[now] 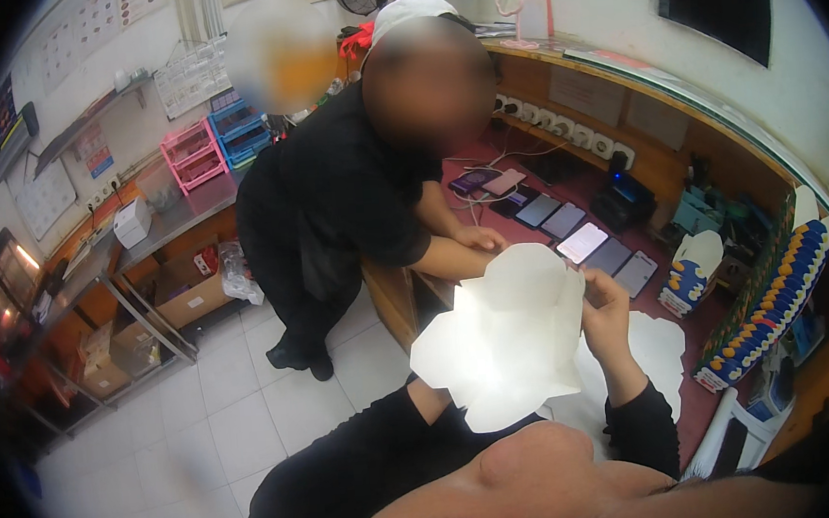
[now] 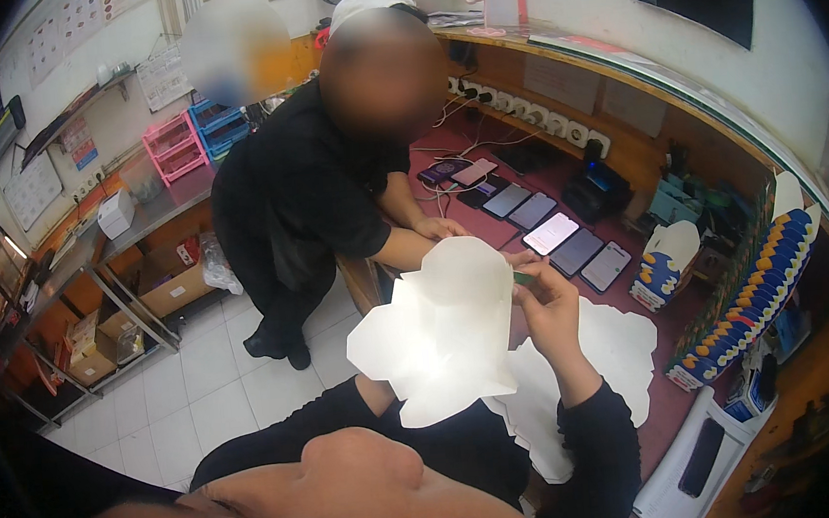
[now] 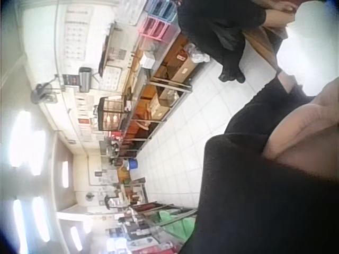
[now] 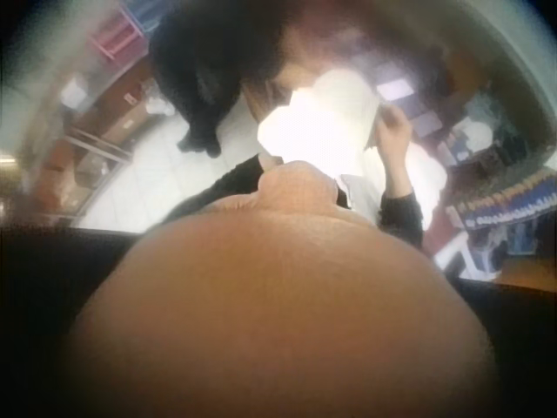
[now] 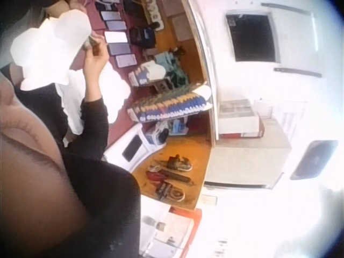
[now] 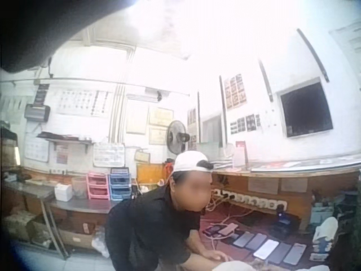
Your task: The person folds flat paperboard blanks into small takeaway boxes, aligning tabs and creasing edges by hand. They handle multiple blanks one at a time, turning them over and pressing folds to form the box shape.
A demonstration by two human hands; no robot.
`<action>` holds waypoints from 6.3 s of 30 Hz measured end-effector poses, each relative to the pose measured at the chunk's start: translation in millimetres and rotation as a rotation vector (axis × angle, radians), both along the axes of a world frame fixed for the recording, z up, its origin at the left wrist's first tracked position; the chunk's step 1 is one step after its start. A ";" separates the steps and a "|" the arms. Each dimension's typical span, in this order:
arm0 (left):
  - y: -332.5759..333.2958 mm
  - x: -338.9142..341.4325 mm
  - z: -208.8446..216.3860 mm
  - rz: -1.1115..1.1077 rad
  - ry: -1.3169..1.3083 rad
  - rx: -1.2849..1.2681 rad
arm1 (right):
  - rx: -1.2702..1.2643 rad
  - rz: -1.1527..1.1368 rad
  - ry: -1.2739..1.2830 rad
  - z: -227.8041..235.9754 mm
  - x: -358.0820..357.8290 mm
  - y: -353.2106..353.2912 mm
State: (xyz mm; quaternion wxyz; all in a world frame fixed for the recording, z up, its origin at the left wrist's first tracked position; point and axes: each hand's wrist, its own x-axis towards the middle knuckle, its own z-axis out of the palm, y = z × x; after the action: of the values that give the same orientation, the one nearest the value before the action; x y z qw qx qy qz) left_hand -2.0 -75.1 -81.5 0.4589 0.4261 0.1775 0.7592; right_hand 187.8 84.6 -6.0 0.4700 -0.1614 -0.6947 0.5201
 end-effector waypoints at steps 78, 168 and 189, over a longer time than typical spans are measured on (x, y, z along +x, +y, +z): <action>-79.2 9.4 3.0 0.057 0.065 -0.158 | 0.525 -0.381 -0.361 26.7 125.8 -102.5; 40.9 26.6 108.8 1.096 1.128 0.195 | 0.795 -0.197 -0.227 39.6 63.6 -28.9; 25.7 53.4 119.8 0.167 0.766 -0.237 | 0.643 0.017 -0.154 54.5 73.1 -44.7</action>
State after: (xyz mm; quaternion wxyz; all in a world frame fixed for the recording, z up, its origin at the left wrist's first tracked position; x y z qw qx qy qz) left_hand 51.4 -49.5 38.4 0.3423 0.6062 0.4559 0.5545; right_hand 260.9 39.9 48.5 0.4387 -0.0377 -0.8580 0.2645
